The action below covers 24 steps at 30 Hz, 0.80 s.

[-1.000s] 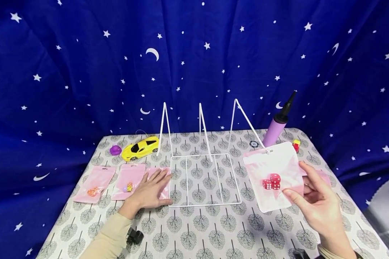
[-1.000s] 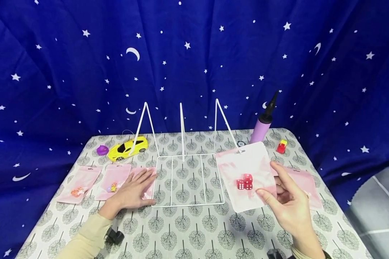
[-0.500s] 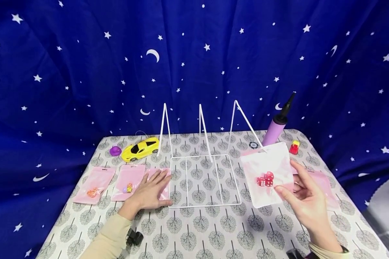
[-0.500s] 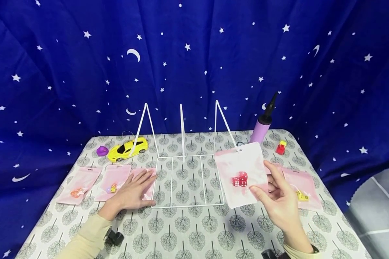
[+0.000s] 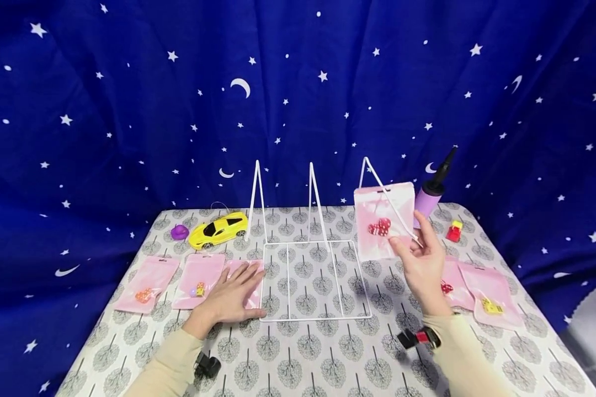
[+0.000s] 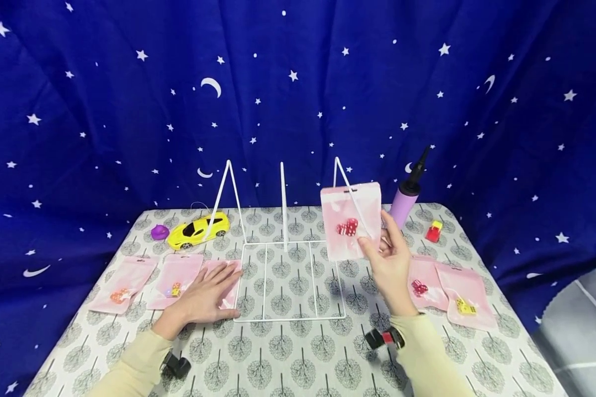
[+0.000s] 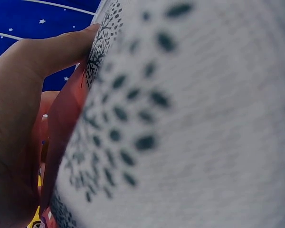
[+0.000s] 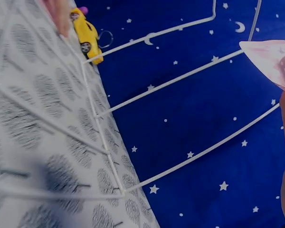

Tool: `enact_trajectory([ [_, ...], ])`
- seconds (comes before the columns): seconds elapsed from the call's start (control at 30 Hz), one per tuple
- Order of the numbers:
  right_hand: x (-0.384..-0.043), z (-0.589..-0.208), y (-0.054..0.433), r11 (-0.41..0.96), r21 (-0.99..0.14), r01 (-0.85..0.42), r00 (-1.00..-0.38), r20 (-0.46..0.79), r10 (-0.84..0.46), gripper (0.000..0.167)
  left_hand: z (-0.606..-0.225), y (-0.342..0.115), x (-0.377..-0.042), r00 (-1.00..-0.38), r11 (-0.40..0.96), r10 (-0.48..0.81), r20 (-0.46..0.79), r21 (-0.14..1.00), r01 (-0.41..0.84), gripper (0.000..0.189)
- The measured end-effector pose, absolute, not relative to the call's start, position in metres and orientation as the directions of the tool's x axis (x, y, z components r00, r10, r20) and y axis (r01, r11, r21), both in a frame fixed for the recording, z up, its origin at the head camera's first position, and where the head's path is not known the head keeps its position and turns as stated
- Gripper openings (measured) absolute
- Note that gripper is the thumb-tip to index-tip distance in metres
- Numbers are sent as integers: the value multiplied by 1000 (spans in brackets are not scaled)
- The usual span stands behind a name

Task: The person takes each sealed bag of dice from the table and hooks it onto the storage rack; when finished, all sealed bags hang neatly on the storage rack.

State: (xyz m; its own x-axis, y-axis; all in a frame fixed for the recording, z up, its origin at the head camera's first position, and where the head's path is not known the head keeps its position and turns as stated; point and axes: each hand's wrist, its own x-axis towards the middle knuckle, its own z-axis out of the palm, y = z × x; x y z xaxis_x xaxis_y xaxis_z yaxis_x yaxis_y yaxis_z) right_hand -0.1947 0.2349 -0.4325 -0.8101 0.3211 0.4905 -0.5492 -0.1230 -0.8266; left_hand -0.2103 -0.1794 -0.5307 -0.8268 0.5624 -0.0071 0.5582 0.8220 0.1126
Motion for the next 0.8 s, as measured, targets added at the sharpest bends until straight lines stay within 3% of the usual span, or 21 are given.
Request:
enact_trajectory([
  [0.33,-249,-423,225,22,-860,-510,-812,490,319,70,-531,-176,-211,-818,814,575,-15,111,570,99],
  [0.63,-282,-444,226,-112,-828,-550,-808,494,321,74,-530,-176,-212,-824,822,566,-22,99,561,100],
  [0.8,-282,-458,231,-164,-854,-493,-840,419,344,56,-530,-179,-212,-831,828,556,-26,101,551,100],
])
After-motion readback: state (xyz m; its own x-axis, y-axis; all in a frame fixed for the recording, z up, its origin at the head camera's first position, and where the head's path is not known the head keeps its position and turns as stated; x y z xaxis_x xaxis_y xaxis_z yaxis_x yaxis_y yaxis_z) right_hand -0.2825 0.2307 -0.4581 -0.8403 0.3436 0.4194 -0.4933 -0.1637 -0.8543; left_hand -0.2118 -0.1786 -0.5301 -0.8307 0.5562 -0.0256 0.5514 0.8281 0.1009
